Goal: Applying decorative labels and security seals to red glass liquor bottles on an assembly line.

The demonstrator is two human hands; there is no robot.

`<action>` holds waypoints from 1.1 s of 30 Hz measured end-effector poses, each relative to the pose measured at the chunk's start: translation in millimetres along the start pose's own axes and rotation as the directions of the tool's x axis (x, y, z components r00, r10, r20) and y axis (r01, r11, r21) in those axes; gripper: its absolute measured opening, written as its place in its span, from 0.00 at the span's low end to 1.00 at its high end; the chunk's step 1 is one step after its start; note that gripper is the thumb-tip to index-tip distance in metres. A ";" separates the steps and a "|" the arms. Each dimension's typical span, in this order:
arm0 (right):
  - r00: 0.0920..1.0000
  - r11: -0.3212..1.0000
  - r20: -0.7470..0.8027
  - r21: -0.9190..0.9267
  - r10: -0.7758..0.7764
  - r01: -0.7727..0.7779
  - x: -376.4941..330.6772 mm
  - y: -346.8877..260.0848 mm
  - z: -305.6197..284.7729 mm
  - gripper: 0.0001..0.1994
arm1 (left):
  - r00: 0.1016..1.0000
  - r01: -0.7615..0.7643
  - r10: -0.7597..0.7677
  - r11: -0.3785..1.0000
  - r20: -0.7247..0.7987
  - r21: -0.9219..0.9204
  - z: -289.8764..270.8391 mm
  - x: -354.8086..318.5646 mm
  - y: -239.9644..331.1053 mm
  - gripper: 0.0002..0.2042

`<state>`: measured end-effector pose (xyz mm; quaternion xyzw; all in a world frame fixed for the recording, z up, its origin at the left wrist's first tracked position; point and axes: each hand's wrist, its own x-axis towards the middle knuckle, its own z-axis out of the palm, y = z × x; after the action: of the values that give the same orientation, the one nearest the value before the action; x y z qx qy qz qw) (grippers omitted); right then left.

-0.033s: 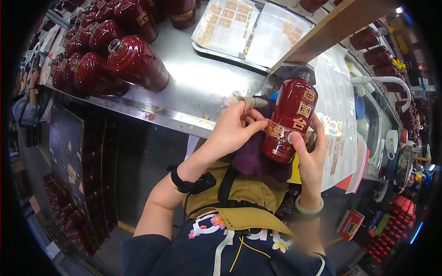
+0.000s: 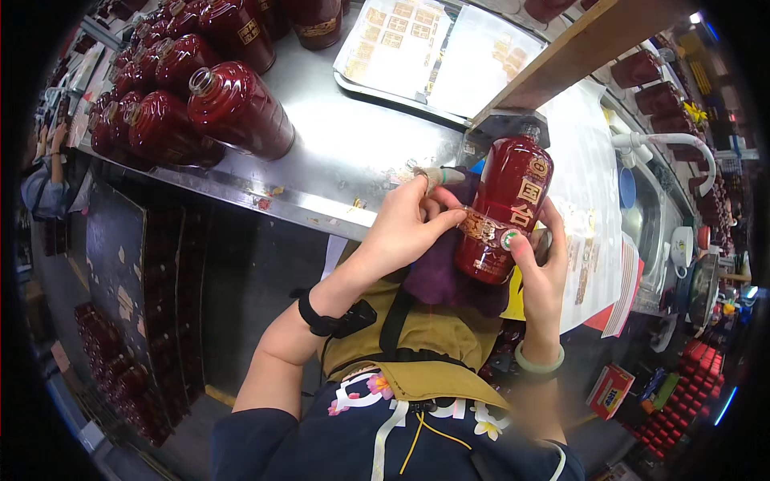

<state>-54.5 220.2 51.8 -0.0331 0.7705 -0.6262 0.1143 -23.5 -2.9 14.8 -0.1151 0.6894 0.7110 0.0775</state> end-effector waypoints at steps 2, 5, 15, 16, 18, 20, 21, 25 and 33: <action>0.999 0.999 0.032 0.016 -0.039 0.038 -3.9 -0.6 -7.0 0.45 | 0.989 -0.095 0.112 0.982 -0.092 0.164 1.0 -1.2 -6.9 0.25; 0.996 0.997 0.076 -0.056 -0.051 0.056 -9.5 -3.8 -18.9 0.59 | 0.910 -0.256 0.337 0.915 -0.242 0.312 5.6 -4.2 -17.1 0.28; 0.938 0.819 0.098 -0.465 -0.331 0.338 -9.8 10.1 6.3 0.63 | 0.817 -0.512 0.569 0.638 0.096 0.574 27.8 -34.7 -39.6 0.46; 0.946 0.856 0.120 -0.403 -0.302 0.325 -8.6 10.6 1.9 0.64 | 0.813 -0.519 0.573 0.634 0.103 0.573 28.1 -34.9 -39.5 0.46; 0.933 0.883 0.137 -0.303 -0.332 0.358 -5.7 8.1 -3.4 0.64 | 0.824 -0.490 0.556 0.603 0.108 0.629 30.2 -32.4 -30.8 0.48; 0.925 0.913 0.158 -0.169 -0.346 0.371 -4.2 0.3 -9.0 0.66 | 0.817 -0.517 0.552 0.577 0.165 0.632 33.6 -32.4 -21.2 0.48; 0.925 0.912 0.146 -0.172 -0.351 0.373 -4.0 -5.5 -11.9 0.66 | 0.816 -0.533 0.539 0.556 0.211 0.638 35.7 -34.1 -15.8 0.49; 0.963 0.913 0.175 -0.320 -0.205 0.253 -8.1 -19.4 -16.3 0.65 | 0.788 -0.521 0.615 0.682 -0.017 0.513 37.1 -36.2 -14.1 0.51; 0.978 0.964 0.073 -0.168 -0.195 0.204 -7.9 -11.7 -17.5 0.34 | 0.667 -0.638 0.745 0.584 -0.019 0.501 44.2 -26.0 -14.1 0.44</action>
<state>-51.6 236.0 67.5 -0.1379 0.8116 -0.5635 0.0687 2.7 43.0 9.3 0.1053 0.8282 0.4840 -0.2621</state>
